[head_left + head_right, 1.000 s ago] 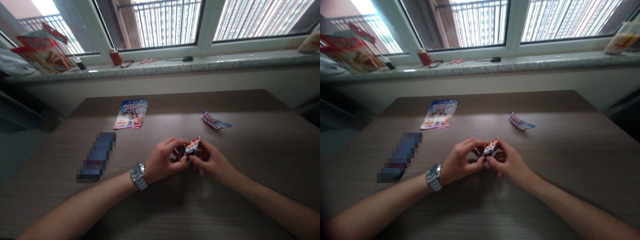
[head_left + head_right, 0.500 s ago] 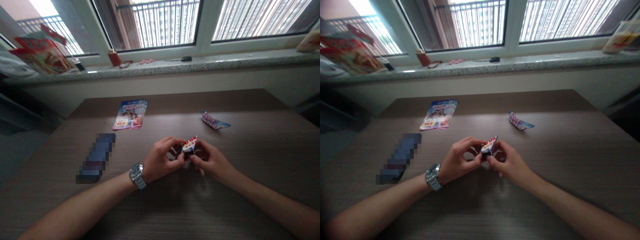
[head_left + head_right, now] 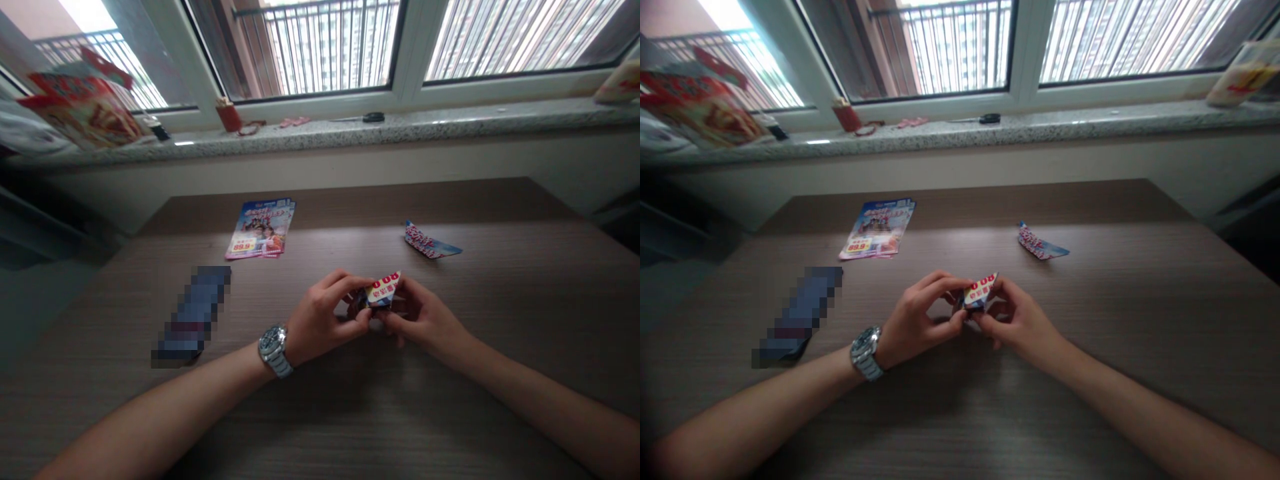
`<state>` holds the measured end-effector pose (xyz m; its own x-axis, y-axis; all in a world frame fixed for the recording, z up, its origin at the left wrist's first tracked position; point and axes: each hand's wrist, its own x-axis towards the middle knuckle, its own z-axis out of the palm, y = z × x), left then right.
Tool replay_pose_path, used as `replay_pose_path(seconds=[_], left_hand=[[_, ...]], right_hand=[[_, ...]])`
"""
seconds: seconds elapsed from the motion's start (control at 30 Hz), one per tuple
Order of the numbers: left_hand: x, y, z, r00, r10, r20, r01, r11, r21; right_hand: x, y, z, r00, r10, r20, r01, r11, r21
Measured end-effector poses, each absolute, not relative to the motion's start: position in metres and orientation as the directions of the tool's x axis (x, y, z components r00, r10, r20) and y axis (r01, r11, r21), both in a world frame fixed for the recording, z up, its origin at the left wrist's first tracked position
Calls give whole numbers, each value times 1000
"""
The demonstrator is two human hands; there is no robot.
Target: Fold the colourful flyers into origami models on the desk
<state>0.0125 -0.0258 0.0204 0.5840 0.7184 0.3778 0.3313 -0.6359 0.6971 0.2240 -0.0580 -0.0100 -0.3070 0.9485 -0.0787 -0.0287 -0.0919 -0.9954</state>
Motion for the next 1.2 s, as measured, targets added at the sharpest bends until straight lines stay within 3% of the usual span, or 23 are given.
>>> replay_pose_path(seconds=[0.4, 0.73, 1.03, 1.2], left_hand=[[11, -25, 21, 572, 727, 381, 326, -627, 707], [11, -22, 13, 557, 677, 482, 364, -720, 591], [4, -17, 6, 647, 558, 520, 448, -830, 333], [2, -15, 6, 652, 548, 523, 447, -836, 319]], right_hand=[[225, -54, -7, -299, 949, -103, -30, -118, -993], [230, -52, -1, -281, 955, -91, -57, -111, -992], [245, -52, 4, -173, 985, 28, 186, 61, -981], [251, -53, -1, -200, 973, 119, 378, 189, -906]])
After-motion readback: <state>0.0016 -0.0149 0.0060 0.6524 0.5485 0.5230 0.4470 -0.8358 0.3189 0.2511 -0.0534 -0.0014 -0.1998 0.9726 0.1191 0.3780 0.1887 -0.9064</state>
